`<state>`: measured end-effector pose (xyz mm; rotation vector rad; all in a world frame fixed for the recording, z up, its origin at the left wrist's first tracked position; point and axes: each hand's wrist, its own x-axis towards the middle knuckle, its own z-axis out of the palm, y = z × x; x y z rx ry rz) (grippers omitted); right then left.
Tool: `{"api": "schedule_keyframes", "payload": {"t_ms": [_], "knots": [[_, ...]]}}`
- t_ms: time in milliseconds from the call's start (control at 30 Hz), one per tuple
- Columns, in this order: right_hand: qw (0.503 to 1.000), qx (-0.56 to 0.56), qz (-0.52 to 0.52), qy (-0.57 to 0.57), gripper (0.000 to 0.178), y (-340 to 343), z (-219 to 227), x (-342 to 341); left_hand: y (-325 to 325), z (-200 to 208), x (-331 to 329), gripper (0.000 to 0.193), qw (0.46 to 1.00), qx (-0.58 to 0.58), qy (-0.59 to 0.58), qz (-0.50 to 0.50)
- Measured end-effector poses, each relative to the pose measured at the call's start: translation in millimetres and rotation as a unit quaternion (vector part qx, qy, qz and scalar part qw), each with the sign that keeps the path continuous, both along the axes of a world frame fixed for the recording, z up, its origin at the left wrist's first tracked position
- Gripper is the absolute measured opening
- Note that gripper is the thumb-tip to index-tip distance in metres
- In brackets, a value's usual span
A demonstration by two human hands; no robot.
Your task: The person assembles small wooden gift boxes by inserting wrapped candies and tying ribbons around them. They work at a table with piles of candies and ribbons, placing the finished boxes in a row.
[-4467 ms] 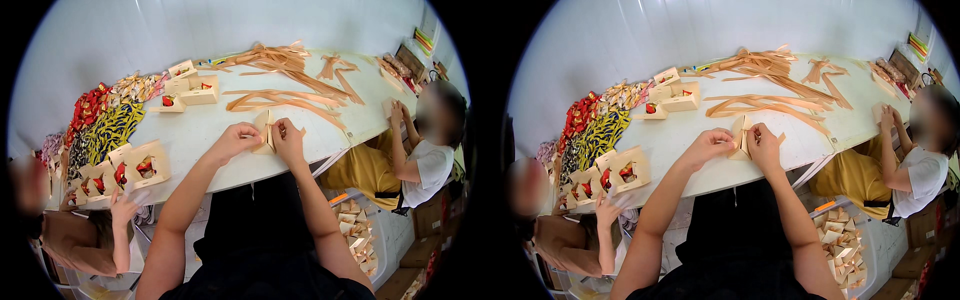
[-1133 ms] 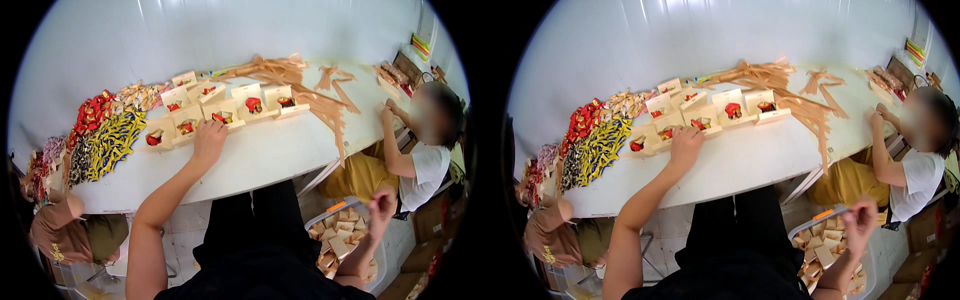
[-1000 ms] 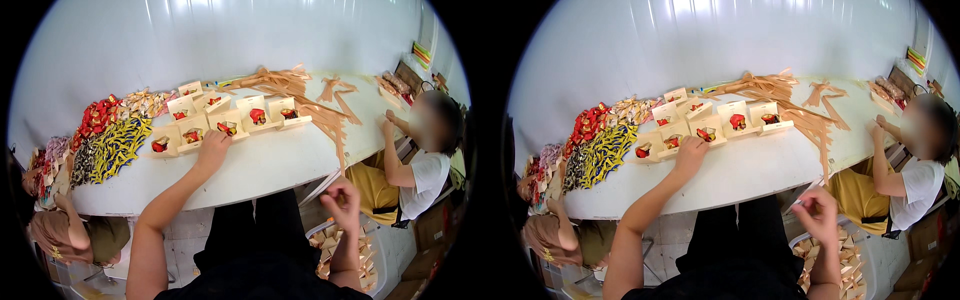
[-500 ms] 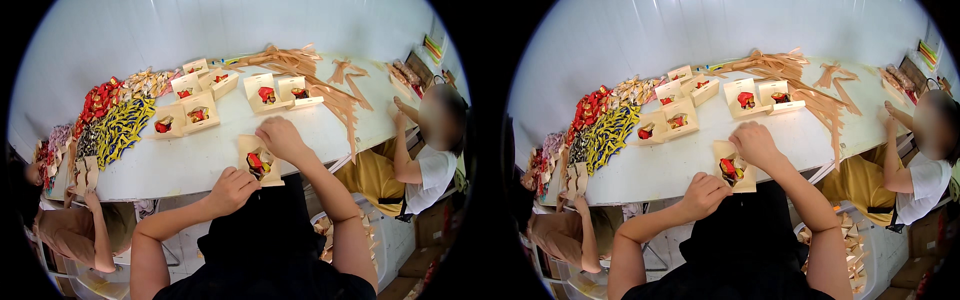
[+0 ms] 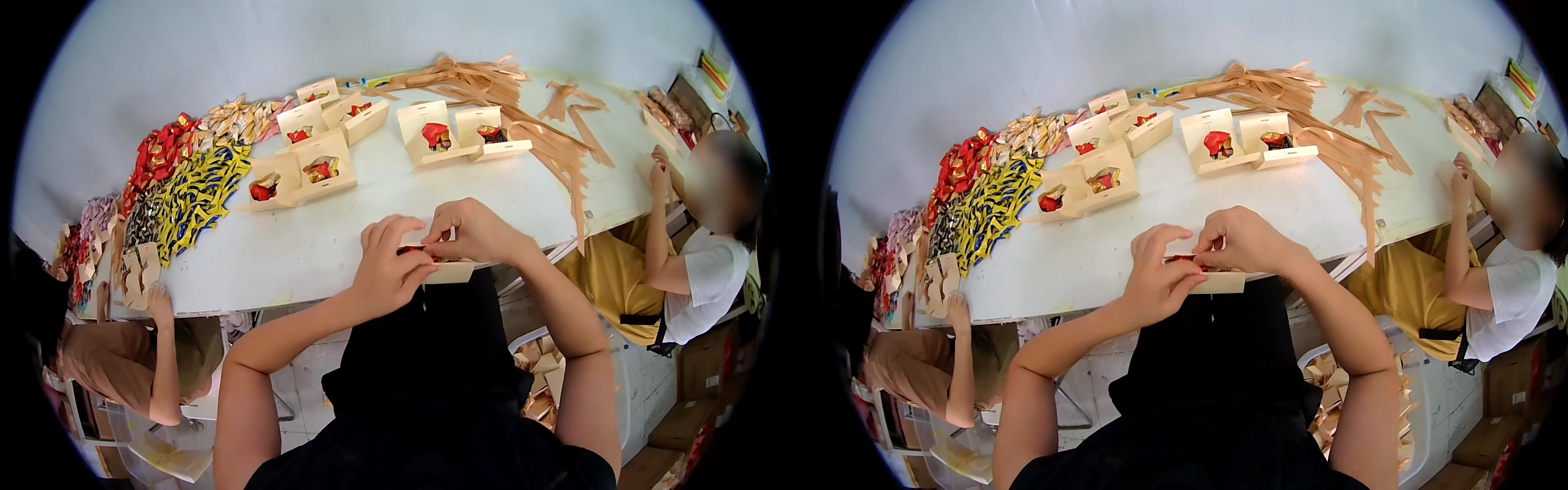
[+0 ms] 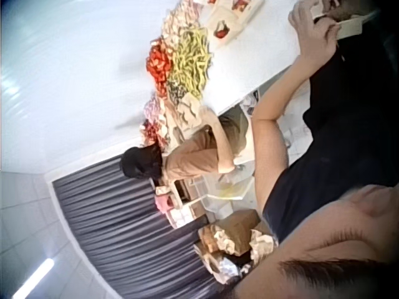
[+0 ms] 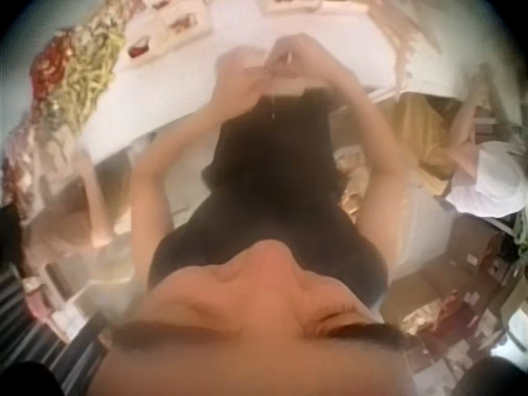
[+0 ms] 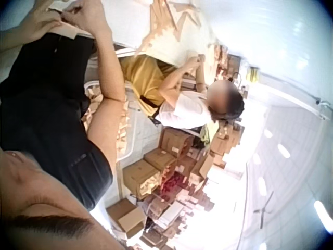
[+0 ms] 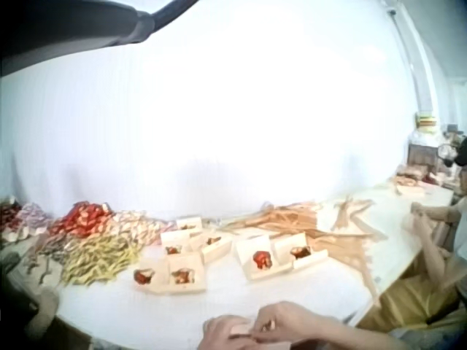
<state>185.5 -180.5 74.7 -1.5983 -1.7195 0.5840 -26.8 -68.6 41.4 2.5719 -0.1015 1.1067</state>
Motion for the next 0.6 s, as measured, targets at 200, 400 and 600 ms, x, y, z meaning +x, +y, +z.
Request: {"api": "schedule_keyframes", "payload": {"t_ms": [200,400,600], "knots": [[0.990,-0.068,-0.009,0.120,0.022,0,-10,5,7,-20,12,0.011,0.971,-0.207,0.056,-0.102],[0.994,-0.107,-0.030,-0.008,0.030,16,-5,-1,10,-25,13,0.010,0.981,-0.173,0.021,-0.084],[0.982,-0.163,-0.006,-0.094,0.030,40,-7,2,15,-28,11,0.010,0.982,-0.173,0.016,-0.080]]}}
